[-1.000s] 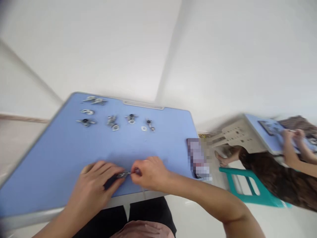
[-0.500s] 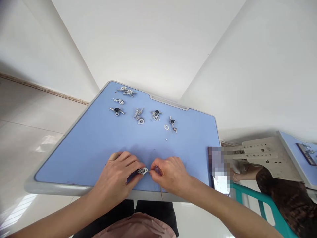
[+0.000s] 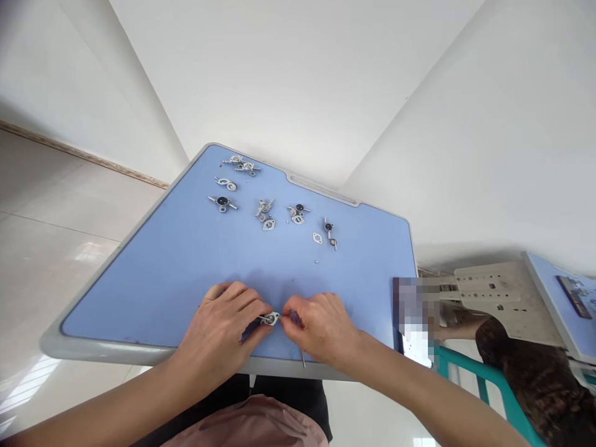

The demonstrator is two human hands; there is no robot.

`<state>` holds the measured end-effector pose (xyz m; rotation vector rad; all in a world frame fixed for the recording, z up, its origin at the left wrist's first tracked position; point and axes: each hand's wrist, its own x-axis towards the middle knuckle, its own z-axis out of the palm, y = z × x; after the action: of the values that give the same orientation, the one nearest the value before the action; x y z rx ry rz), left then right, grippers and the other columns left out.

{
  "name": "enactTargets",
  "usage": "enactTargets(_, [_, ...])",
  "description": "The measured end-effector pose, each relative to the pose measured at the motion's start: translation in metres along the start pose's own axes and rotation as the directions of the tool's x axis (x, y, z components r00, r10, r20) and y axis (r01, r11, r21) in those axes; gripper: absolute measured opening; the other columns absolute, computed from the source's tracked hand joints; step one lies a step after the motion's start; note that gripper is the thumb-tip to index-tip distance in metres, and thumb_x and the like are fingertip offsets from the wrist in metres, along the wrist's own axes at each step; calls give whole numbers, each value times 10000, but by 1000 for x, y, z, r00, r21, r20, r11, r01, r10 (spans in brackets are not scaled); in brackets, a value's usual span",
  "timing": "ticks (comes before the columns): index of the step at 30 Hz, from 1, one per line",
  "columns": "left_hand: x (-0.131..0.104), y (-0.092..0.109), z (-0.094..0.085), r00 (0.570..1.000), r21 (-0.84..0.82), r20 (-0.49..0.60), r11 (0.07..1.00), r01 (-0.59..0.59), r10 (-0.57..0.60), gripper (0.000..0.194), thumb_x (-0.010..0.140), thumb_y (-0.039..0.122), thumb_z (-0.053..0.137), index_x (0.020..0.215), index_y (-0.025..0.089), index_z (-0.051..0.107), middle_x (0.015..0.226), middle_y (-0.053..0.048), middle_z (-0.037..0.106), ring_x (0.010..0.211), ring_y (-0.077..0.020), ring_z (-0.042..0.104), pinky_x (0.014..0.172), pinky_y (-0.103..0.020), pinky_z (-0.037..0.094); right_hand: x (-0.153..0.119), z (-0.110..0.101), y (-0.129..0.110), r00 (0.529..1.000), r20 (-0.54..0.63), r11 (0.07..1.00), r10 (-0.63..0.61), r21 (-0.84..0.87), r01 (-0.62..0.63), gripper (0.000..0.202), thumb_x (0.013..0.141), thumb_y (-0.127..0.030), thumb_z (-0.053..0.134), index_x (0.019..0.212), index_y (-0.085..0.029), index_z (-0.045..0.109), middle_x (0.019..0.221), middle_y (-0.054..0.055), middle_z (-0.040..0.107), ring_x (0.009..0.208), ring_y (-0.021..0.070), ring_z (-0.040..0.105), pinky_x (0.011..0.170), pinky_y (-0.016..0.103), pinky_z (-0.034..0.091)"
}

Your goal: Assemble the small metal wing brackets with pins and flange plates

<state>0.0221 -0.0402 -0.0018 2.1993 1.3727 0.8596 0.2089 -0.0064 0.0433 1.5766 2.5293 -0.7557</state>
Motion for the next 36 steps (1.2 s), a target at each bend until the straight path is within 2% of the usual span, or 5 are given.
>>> enactTargets(18, [0,0,1,1000,19,-6,1000,-7,7,91,858,144,618,795,200,652,734,5,621,773,-197,508,781,-387,337,8,-11,-3,995,98,998,-6,66,-1,134,836,-204,565,775,-206,685,477,-73,483,455,74,343,524,230,211])
enactTargets(25, [1,0,1,1000,28,-11,1000,-7,7,79,828,135,645,785,201,656,736,5,626,776,-198,515,787,-389,340,18,-23,-9,959,267,976,95,162,-142,135,779,-158,547,691,-197,642,456,-91,442,445,63,340,512,207,260])
enactTargets(28, [2,0,-1,1000,25,-6,1000,-12,12,93,845,136,631,791,203,663,739,5,634,775,-198,523,783,-386,343,19,-23,-5,958,259,974,122,155,-165,137,786,-177,531,693,-199,629,459,-89,441,448,68,361,518,210,280])
enactTargets(32, [1,-2,-7,1000,32,16,999,-13,12,89,878,174,617,820,208,675,770,0,662,797,-204,542,784,-385,347,-5,-21,7,985,119,984,122,113,-136,142,841,-220,495,778,-206,622,480,-78,434,449,81,333,509,230,268])
enactTargets(36, [0,-3,-9,999,35,13,999,-33,32,100,894,179,595,843,208,677,789,0,681,792,-196,549,787,-379,358,-47,-24,20,963,131,876,234,400,-267,213,941,-319,407,872,-217,581,568,-60,468,469,90,351,461,221,283])
